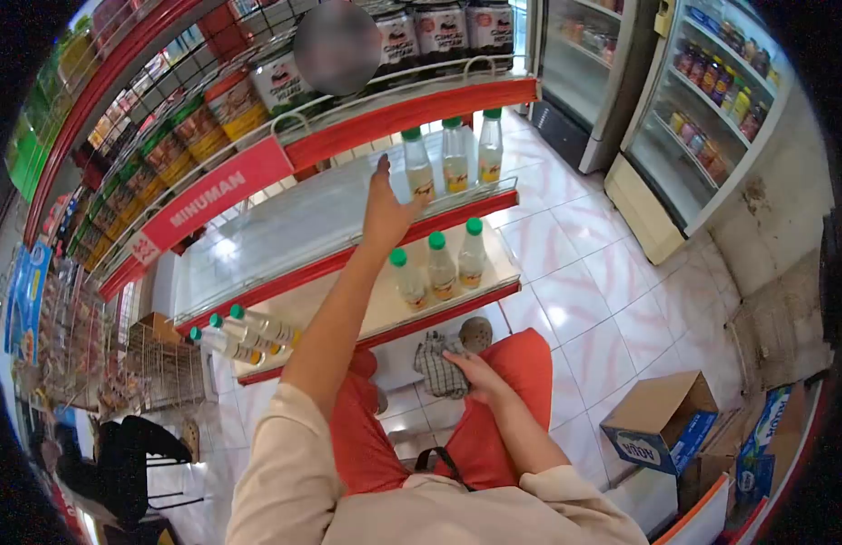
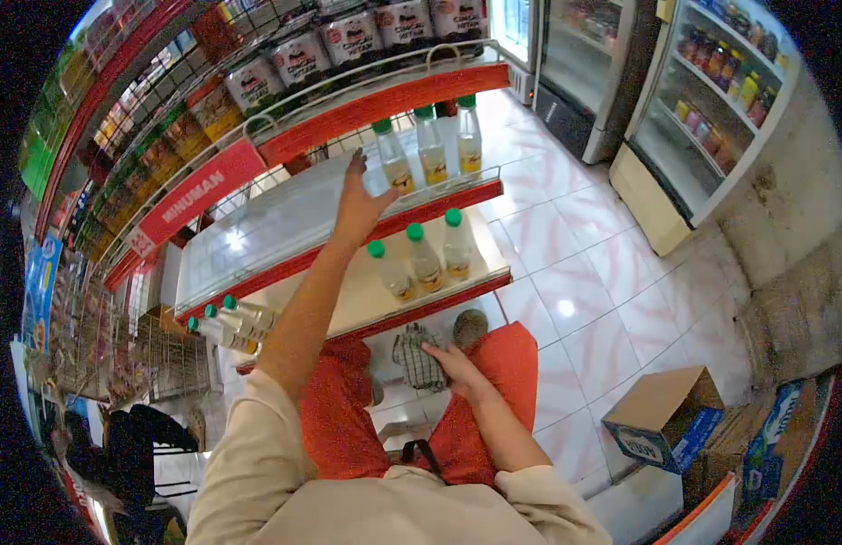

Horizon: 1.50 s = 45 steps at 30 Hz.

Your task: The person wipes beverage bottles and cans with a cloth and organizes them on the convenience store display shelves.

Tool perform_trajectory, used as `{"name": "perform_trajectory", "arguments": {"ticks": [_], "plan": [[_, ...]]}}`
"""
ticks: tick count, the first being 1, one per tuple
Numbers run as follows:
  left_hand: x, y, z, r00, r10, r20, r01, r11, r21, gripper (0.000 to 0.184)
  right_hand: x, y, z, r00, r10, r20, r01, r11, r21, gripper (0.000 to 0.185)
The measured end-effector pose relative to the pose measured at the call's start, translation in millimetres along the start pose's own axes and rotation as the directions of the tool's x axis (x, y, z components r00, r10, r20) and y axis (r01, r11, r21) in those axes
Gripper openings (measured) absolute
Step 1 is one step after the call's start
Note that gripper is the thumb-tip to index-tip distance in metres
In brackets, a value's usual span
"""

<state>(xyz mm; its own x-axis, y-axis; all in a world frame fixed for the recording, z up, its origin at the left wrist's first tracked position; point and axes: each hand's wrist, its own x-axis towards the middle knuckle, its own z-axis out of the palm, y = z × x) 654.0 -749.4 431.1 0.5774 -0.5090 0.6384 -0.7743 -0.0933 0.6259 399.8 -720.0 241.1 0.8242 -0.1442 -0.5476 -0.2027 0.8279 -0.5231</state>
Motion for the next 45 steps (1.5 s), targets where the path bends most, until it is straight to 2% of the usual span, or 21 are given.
{"name": "perform_trajectory", "arguments": {"ticks": [3,5,6,8,9,12,14,15,16,18,21,22,26,29,32,35,38,40,43,44,45], "plan": [[13.8,-17.7,31.3,0.956,-0.217,0.196,0.236,0.968,-0.082,0.063,11.4,15.0,-12.9,0.998,-0.004,-0.058,0.004,1.0,0.002,0.071],[14.6,-24.9,30.4,0.841,-0.384,0.381,0.431,0.901,-0.044,0.06,12.9,13.9,-14.7,1.0,-0.014,-0.02,0.014,1.0,0.002,0.063],[10.7,-7.8,21.8,0.854,-0.387,0.348,0.435,0.898,-0.069,0.052,-5.0,1.6,1.7,0.997,-0.063,0.048,0.065,0.998,-0.026,0.052],[-4.3,-17.6,15.5,0.994,-0.009,0.104,0.013,0.999,-0.03,0.049,-7.8,4.2,0.5,0.998,-0.068,0.012,0.069,0.998,-0.011,0.038],[-11.6,-23.3,8.4,0.98,0.196,-0.014,-0.196,0.98,0.035,0.048,-7.9,4.8,0.2,0.998,-0.068,-0.001,0.068,0.998,-0.008,0.031],[-48.1,-3.2,-38.9,0.953,0.301,-0.019,-0.296,0.945,0.14,0.057,-14.0,4.3,1.1,0.996,-0.072,-0.051,0.071,0.997,-0.024,0.041],[-93.6,5.1,-65.3,0.991,0.11,0.07,-0.116,0.99,0.081,0.052,-14.5,0.8,6.7,0.98,-0.16,-0.114,0.155,0.986,-0.056,0.042],[-123.1,14.1,-69.9,0.986,-0.166,0.011,0.166,0.98,-0.109,0.049,-22.3,-2.4,17.5,0.961,-0.227,-0.16,0.214,0.972,-0.091,0.038],[-161.5,-4.9,-60.5,0.937,-0.347,-0.025,0.313,0.872,-0.377,0.047,-28.5,-1.7,24.6,0.935,-0.286,-0.208,0.264,0.956,-0.126,0.035],[-197.8,23.2,-63.6,0.812,-0.554,-0.186,0.395,0.755,-0.522,0.049,-29.3,0.4,29.7,0.824,-0.449,-0.347,0.376,0.89,-0.258,0.035],[-226.7,-7.3,-66.8,0.636,-0.714,0.293,0.629,0.26,-0.732,0.048,-38.1,6.9,36.2,0.583,-0.759,-0.29,0.6,0.643,-0.477,0.035],[-228.2,-8.2,-68.0,0.694,-0.657,0.295,0.649,0.394,-0.651,0.048,-42.2,3.9,43.4,0.522,-0.826,-0.211,0.6,0.532,-0.598,0.037],[-247.8,-3.0,-56.3,0.899,-0.364,0.241,0.434,0.809,-0.396,0.051,-30.7,22.1,52.9,0.514,-0.724,-0.46,0.626,0.683,-0.376,0.041],[-256.2,2.0,-58.1,0.841,-0.28,0.463,0.448,0.84,-0.307,0.053,-37.5,8.7,103.8,0.235,-0.955,-0.179,0.624,0.29,-0.726,0.046],[-239.2,12.1,-83.2,0.873,-0.193,0.447,0.35,0.886,-0.303,0.056,-40.9,-33.9,141.0,0.15,-0.976,-0.16,0.787,0.216,-0.578,0.057],[-229.4,9.1,-106.9,0.836,-0.196,0.512,0.359,0.902,-0.241,0.06,-50.9,-65.3,164.7,0.373,-0.927,0.035,0.811,0.308,-0.497,0.064],[-233.7,2.1,-119.5,0.783,-0.284,0.553,0.477,0.845,-0.243,0.071,-38.0,-76.0,168.9,0.571,-0.82,0.022,0.695,0.469,-0.545,0.059],[-227.9,-1.6,-129.2,0.783,-0.322,0.532,0.497,0.839,-0.223,0.065,-19.9,-76.6,179.2,0.6,-0.799,-0.028,0.691,0.536,-0.486,0.054],[-226.1,-20.9,-139.0,0.628,-0.504,0.593,0.776,0.466,-0.425,0.07,0.3,-72.3,218.6,0.629,-0.777,-0.033,0.691,0.578,-0.434,0.048],[-239.6,-35.9,-130.1,0.69,-0.576,0.439,0.71,0.421,-0.564,0.061,13.6,-69.8,228.7,0.645,-0.764,0.014,0.711,0.593,-0.377,0.047],[-245.7,-46.5,-133.6,0.623,-0.465,0.629,0.732,0.064,-0.678,0.059,26.6,-67.0,235.8,0.655,-0.753,0.063,0.729,0.607,-0.316,0.046]]}}
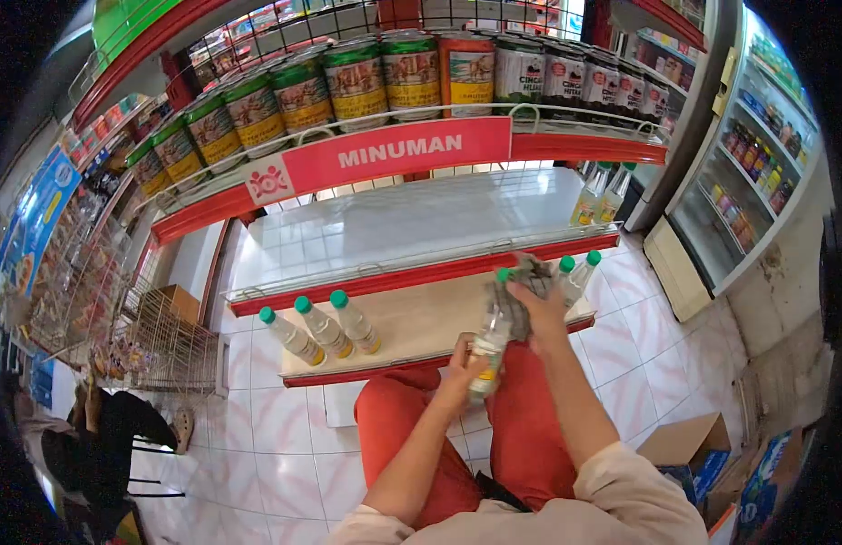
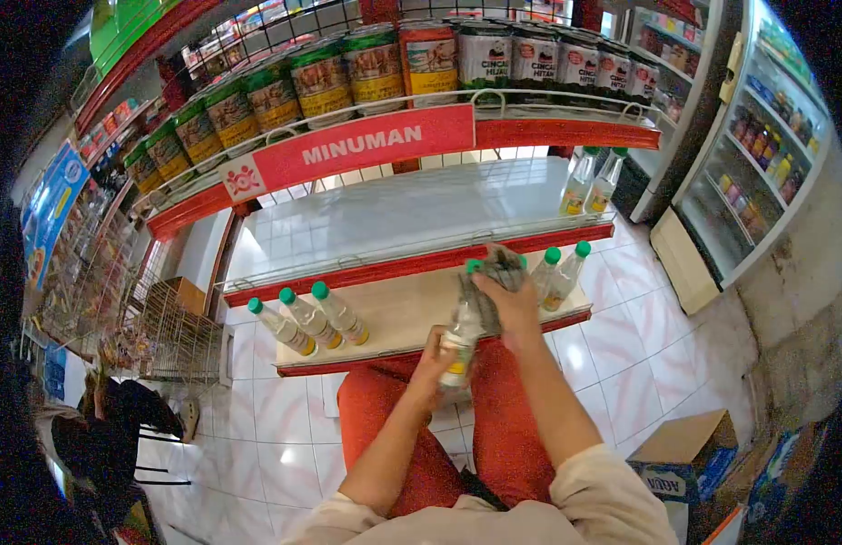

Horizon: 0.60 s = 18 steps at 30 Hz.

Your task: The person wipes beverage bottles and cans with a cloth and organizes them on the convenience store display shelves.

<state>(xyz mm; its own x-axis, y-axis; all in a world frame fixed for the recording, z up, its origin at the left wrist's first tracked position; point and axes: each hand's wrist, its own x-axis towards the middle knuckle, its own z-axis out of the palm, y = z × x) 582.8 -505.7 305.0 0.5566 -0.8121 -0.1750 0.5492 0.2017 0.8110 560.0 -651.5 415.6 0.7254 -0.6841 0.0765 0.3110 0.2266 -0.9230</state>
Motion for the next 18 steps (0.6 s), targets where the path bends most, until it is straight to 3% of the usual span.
{"name": "perform_trajectory", "arguments": {"ticks": [1,2,3,6,7,10,14,15,18], "plan": [[-2.5,3.7,-15.4,0.974,-0.102,0.203,0.165,0.931,-0.326,0.058,7.4,9.1,7.1,0.989,0.126,0.081,-0.137,0.981,0.138,0.044],[-4.2,4.5,-24.6,0.899,-0.121,0.42,0.365,0.736,-0.57,0.059,14.9,19.6,12.3,0.955,0.237,0.177,-0.278,0.924,0.261,0.043],[-4.5,-0.2,-25.7,0.855,0.026,0.518,0.395,0.614,-0.683,0.067,21.0,31.0,17.0,0.901,0.327,0.284,-0.417,0.832,0.365,0.044],[-9.6,12.3,-17.5,0.937,-0.13,0.325,0.317,0.711,-0.628,0.065,22.5,74.7,29.6,0.931,0.233,0.282,-0.365,0.646,0.67,0.06],[-12.3,18.8,-10.1,0.961,-0.205,0.187,0.276,0.772,-0.572,0.061,20.8,81.3,28.8,0.914,0.297,0.278,-0.406,0.628,0.664,0.064],[-8.5,16.6,-19.9,0.957,-0.229,0.178,0.288,0.813,-0.505,0.056,5.0,80.7,15.6,0.872,0.265,0.41,-0.485,0.568,0.664,0.066],[0.0,3.0,-26.7,0.993,-0.112,-0.033,0.101,0.967,-0.232,0.048,24.3,75.9,-3.8,0.888,0.236,0.395,-0.457,0.549,0.7,0.078],[-2.6,15.2,-13.7,0.994,-0.046,-0.103,0.022,0.973,-0.229,0.038,24.9,73.8,-8.6,0.874,0.265,0.408,-0.486,0.513,0.707,0.075],[0.8,25.7,-8.1,0.953,0.051,-0.298,-0.006,0.989,0.147,0.03,27.3,94.3,-18.7,0.97,0.162,0.182,-0.224,0.887,0.405,0.068]]}}
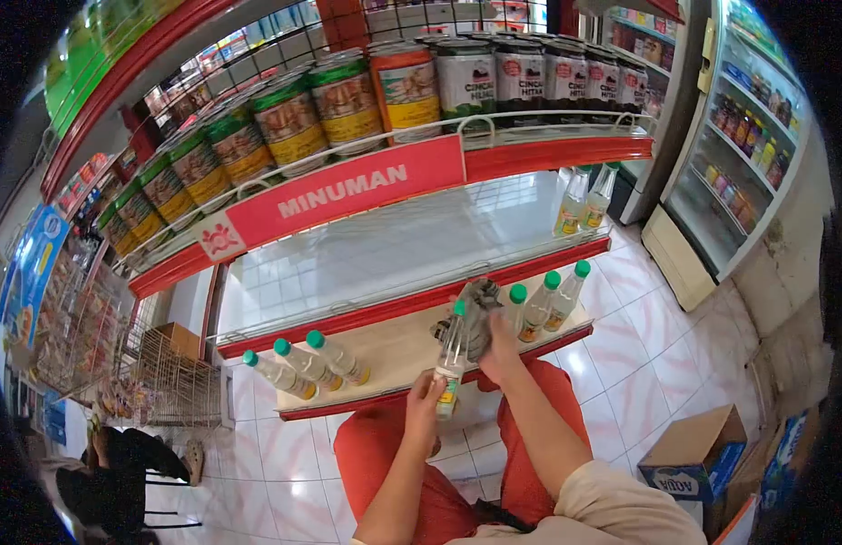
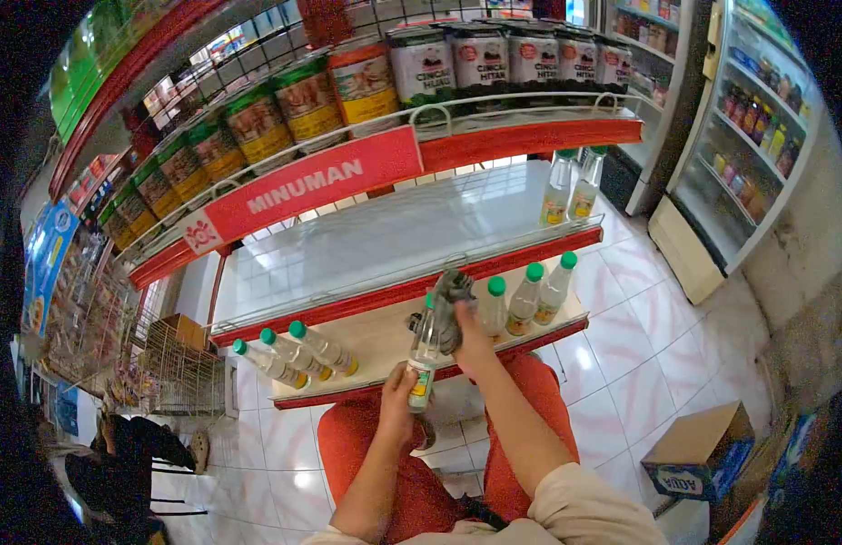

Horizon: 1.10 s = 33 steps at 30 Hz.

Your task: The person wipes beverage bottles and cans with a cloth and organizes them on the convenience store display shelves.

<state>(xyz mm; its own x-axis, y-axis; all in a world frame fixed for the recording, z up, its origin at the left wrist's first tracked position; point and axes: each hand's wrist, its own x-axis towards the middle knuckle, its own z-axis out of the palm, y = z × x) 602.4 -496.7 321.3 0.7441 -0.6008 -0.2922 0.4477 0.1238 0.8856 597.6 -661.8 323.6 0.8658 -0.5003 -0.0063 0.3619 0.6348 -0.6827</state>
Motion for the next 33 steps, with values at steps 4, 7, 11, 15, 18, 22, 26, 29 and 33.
{"name": "perform_trajectory", "arguments": {"ticks": [4,7,11,15,18,22,26,29,33], "plan": [[9.9,-6.5,-3.2,0.891,0.443,-0.099,-0.316,0.761,0.566,0.043,-5.9,-10.0,-2.2,0.994,-0.013,-0.106,-0.02,0.952,-0.306,0.045],[2.0,6.8,2.2,0.755,0.655,0.033,-0.394,0.413,0.821,0.052,-4.7,-11.4,4.5,0.987,0.101,-0.128,-0.119,0.982,-0.144,0.038],[2.0,5.0,10.2,0.648,0.75,0.136,-0.421,0.203,0.884,0.054,4.3,13.3,-21.8,0.976,0.193,-0.103,-0.176,0.972,0.156,0.028],[2.5,-1.4,6.7,0.799,0.601,0.033,-0.413,0.508,0.756,0.043,1.4,17.7,-26.9,0.966,0.249,-0.074,-0.234,0.958,0.165,0.026],[12.7,-19.2,-17.6,0.98,0.178,-0.083,-0.147,0.945,0.293,0.035,-3.2,15.2,-15.3,0.972,0.223,-0.08,-0.223,0.975,0.009,0.026],[8.5,-18.7,-25.4,0.941,-0.33,0.073,0.336,0.89,-0.309,0.045,-11.5,16.1,2.0,0.969,0.245,0.034,-0.244,0.969,-0.032,0.027],[8.2,-24.3,-47.3,0.848,-0.412,0.333,0.53,0.675,-0.514,0.05,-24.2,22.0,18.8,0.942,0.286,0.175,-0.273,0.957,-0.097,0.03],[4.0,-13.4,-51.3,0.863,-0.448,0.232,0.492,0.645,-0.584,0.054,-33.4,34.5,23.4,0.907,0.35,0.237,-0.257,0.902,-0.348,0.041],[13.1,-22.3,-55.5,0.958,-0.205,-0.2,0.11,0.907,-0.406,0.06,-51.3,56.1,29.2,0.941,0.296,0.163,-0.155,0.807,-0.57,0.063]]}}
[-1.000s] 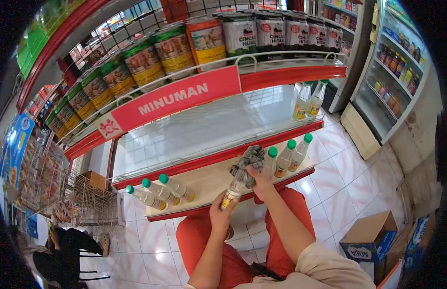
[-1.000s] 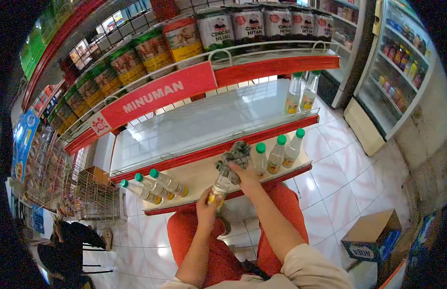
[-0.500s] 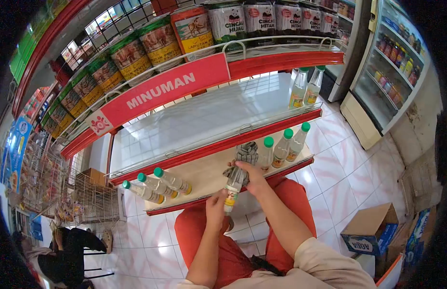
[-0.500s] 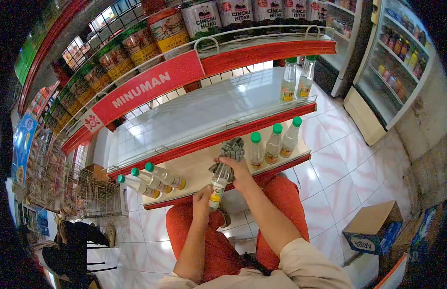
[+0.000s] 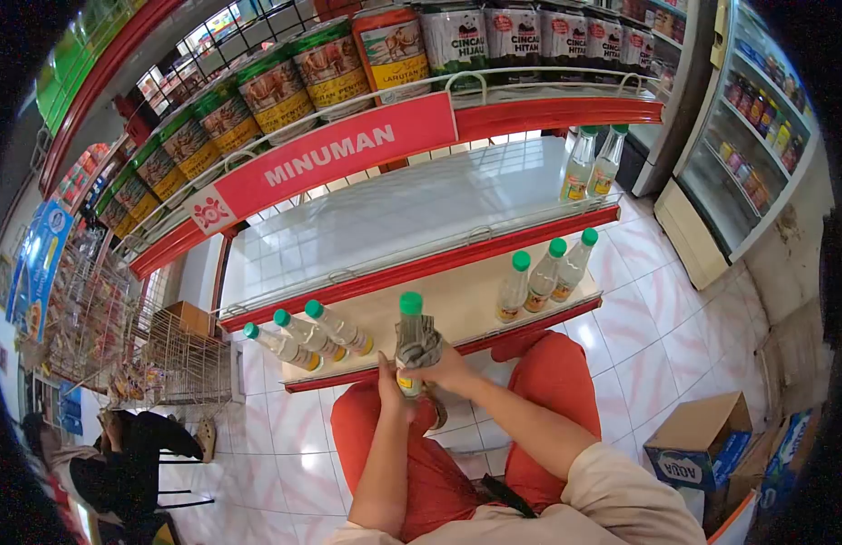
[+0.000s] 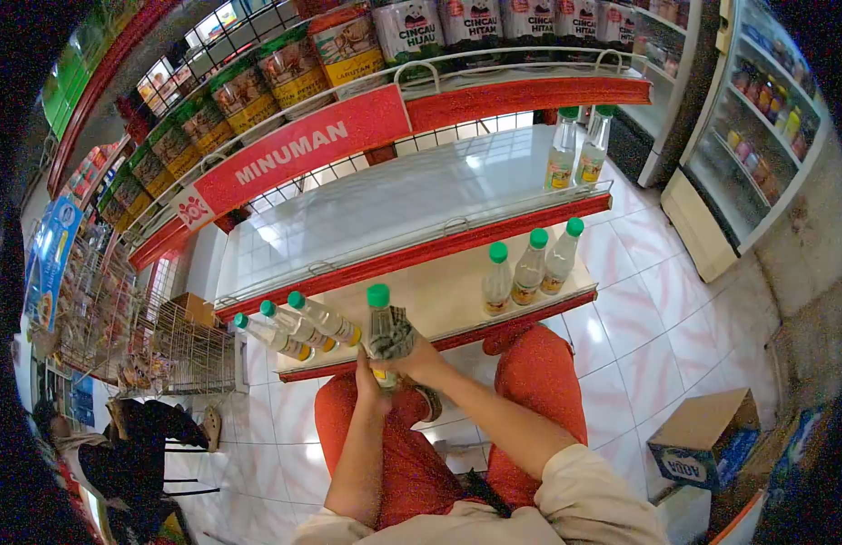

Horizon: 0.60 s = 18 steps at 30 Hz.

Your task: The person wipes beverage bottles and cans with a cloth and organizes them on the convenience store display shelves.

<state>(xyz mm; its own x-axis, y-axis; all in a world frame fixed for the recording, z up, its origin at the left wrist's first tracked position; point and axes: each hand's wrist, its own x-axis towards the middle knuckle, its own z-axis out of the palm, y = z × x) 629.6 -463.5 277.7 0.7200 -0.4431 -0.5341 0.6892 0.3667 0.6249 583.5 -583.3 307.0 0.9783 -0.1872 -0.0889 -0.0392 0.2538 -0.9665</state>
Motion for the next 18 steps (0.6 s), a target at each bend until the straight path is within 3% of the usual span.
{"name": "perform_trajectory", "arguments": {"ticks": [1,2,5,6,8,9,10,11,13,15,16,18], "plan": [[-6.3,2.1,11.9,0.987,0.115,-0.113,-0.107,0.991,0.074,0.06,-3.4,4.6,6.2,0.997,-0.071,-0.042,0.07,0.997,-0.024,0.065],[-0.5,-3.2,6.5,0.972,0.223,-0.076,-0.211,0.967,0.146,0.06,-4.3,11.0,9.1,0.991,0.069,-0.111,-0.077,0.995,-0.065,0.069],[17.1,-13.0,-8.9,0.943,0.33,0.045,-0.326,0.887,0.326,0.059,-4.3,9.5,11.5,0.971,0.078,-0.225,-0.01,0.957,0.29,0.056],[14.7,-13.6,1.6,0.92,0.389,0.041,-0.373,0.84,0.394,0.057,-0.5,11.1,7.3,0.974,0.062,-0.219,-0.004,0.967,0.255,0.063],[8.9,-6.5,-7.4,0.916,0.4,0.016,-0.305,0.672,0.674,0.054,9.8,12.7,-6.1,0.979,0.03,-0.201,0.005,0.984,0.175,0.077],[7.7,0.1,-10.5,0.912,0.411,0.008,-0.26,0.561,0.786,0.053,8.2,9.7,-6.8,0.974,-0.049,-0.22,0.057,0.998,0.028,0.074],[-2.8,13.8,-1.3,0.9,0.436,-0.005,-0.362,0.755,0.547,0.048,5.8,4.6,-4.8,0.964,-0.137,-0.229,0.112,0.986,-0.121,0.071],[-25.9,33.2,11.8,0.776,0.616,0.136,-0.521,0.505,0.688,0.042,3.9,1.8,-5.1,0.946,-0.227,-0.231,0.164,0.95,-0.265,0.068],[-37.1,54.4,23.6,0.682,0.695,0.227,-0.637,0.413,0.65,0.035,-1.0,-3.4,-7.7,0.991,-0.117,-0.067,0.074,0.887,-0.455,0.074],[-57.6,72.1,42.0,0.785,0.574,0.232,-0.543,0.458,0.704,0.037,-13.3,-26.0,-0.7,0.999,0.025,0.036,0.002,0.798,-0.603,0.075],[-64.0,79.4,49.9,0.829,0.509,0.231,-0.494,0.472,0.73,0.039,-20.3,-51.2,-2.6,0.979,0.176,0.102,-0.084,0.807,-0.584,0.076],[-63.1,96.1,57.0,0.865,0.432,0.254,-0.434,0.394,0.81,0.037,-19.9,-45.2,-7.0,0.996,-0.059,0.064,0.086,0.778,-0.623,0.066]]}}
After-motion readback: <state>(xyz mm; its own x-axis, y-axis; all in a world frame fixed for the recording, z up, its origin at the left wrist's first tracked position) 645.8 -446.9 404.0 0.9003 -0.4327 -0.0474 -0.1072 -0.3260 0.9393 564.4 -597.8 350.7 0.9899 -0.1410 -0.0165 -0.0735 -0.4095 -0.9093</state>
